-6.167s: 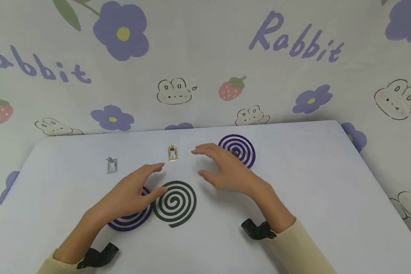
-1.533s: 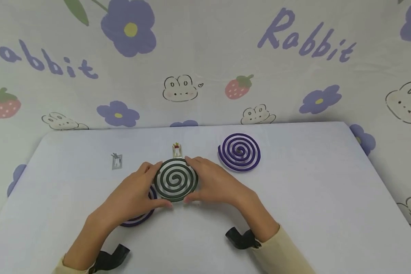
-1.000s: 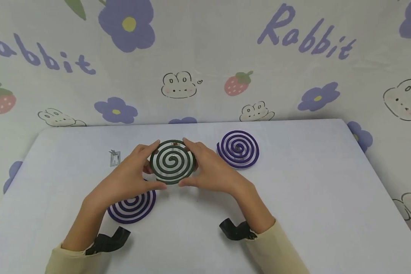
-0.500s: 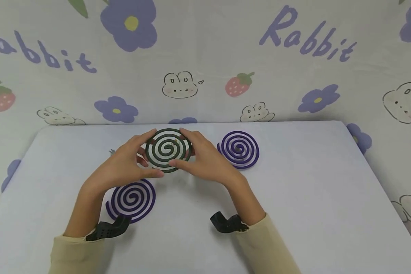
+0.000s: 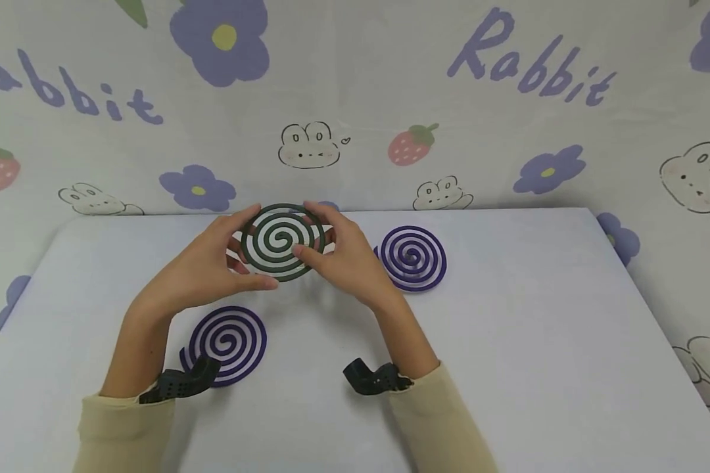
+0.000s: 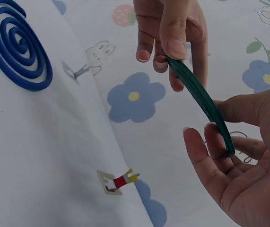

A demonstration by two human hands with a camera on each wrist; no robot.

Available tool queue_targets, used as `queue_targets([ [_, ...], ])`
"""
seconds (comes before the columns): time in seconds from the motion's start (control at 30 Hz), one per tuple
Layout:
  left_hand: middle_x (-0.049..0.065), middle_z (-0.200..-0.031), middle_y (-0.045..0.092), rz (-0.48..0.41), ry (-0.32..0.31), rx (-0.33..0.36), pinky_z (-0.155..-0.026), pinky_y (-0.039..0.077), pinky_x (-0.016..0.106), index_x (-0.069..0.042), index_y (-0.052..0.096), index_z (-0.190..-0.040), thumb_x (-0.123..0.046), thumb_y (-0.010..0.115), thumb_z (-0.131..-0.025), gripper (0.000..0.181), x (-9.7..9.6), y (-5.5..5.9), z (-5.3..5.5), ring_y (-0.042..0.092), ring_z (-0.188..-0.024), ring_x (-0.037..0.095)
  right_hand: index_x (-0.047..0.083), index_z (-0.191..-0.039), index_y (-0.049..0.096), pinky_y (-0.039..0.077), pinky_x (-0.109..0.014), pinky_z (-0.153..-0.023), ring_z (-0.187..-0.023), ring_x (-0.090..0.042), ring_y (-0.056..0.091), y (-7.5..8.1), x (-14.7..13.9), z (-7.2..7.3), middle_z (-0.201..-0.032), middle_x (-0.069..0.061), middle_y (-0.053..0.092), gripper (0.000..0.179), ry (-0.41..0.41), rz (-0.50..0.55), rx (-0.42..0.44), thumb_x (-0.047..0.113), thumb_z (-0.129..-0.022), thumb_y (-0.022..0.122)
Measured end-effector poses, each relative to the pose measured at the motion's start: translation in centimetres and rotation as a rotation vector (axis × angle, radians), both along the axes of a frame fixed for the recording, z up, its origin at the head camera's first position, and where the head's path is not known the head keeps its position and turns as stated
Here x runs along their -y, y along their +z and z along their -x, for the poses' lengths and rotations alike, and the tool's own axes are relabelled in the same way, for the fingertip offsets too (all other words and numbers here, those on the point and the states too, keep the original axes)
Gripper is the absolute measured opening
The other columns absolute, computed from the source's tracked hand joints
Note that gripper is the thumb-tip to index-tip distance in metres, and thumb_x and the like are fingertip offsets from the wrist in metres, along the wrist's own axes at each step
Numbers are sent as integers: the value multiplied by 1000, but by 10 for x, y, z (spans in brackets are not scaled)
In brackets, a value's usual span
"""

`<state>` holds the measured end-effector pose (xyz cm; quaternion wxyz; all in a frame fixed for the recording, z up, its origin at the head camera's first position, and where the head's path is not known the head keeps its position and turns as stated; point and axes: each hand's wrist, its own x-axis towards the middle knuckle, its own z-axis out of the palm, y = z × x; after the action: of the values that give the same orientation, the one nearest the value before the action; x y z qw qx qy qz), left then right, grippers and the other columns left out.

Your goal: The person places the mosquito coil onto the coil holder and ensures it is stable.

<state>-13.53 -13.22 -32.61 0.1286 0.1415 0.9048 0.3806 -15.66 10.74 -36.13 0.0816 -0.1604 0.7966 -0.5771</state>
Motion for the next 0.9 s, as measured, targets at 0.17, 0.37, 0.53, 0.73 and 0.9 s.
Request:
queue_targets([
  [0.17, 16, -147, 48, -51, 10, 12, -90, 61, 37, -13, 23, -169, -32, 91, -84, 111, 1, -1, 7, 58, -111, 28, 11, -157, 49, 60, -21, -78, -103, -22, 66, 3, 3, 6, -141, -10, 65, 67, -48, 26, 0, 12, -97, 77],
  [0.37, 12, -147, 53, -179, 51, 69, -90, 60, 37, -19, 29, -168, -37, 70, -103, 79, 3, -3, 16, 70, -104, 24, 12, -156, 51, 58, -21, -76, -103, -22, 66, 5, 2, 10, -139, -10, 67, 64, -73, 49, 37, 13, -97, 77],
  [0.53, 16, -141, 57, -274, 101, 96, -95, 64, 47, -18, 35, -165, -32, 61, -109, 64, 1, -12, 18, 74, -105, 32, 13, -155, 52, 63, -31, -79, -101, -22, 67, 2, 2, 14, -137, -11, 67, 64, -83, 72, 90, 11, -97, 77],
  [0.73, 17, -143, 56, -342, 147, 136, -94, 64, 48, -15, 38, -163, -23, 65, -106, 64, -11, -27, 21, 74, -113, 33, 14, -154, 53, 66, -28, -73, -97, -18, 67, -9, -3, 16, -138, -14, 65, 64, -107, 101, 171, 7, -95, 77],
  [0.9, 20, -141, 57, -422, 226, 132, -89, 66, 48, -11, 42, -160, -14, 66, -105, 60, -10, -30, 26, 75, -110, 35, 13, -152, 55, 66, -29, -73, -96, -19, 65, -13, 6, 23, -134, -16, 65, 62, -109, 140, 167, 6, -95, 77],
])
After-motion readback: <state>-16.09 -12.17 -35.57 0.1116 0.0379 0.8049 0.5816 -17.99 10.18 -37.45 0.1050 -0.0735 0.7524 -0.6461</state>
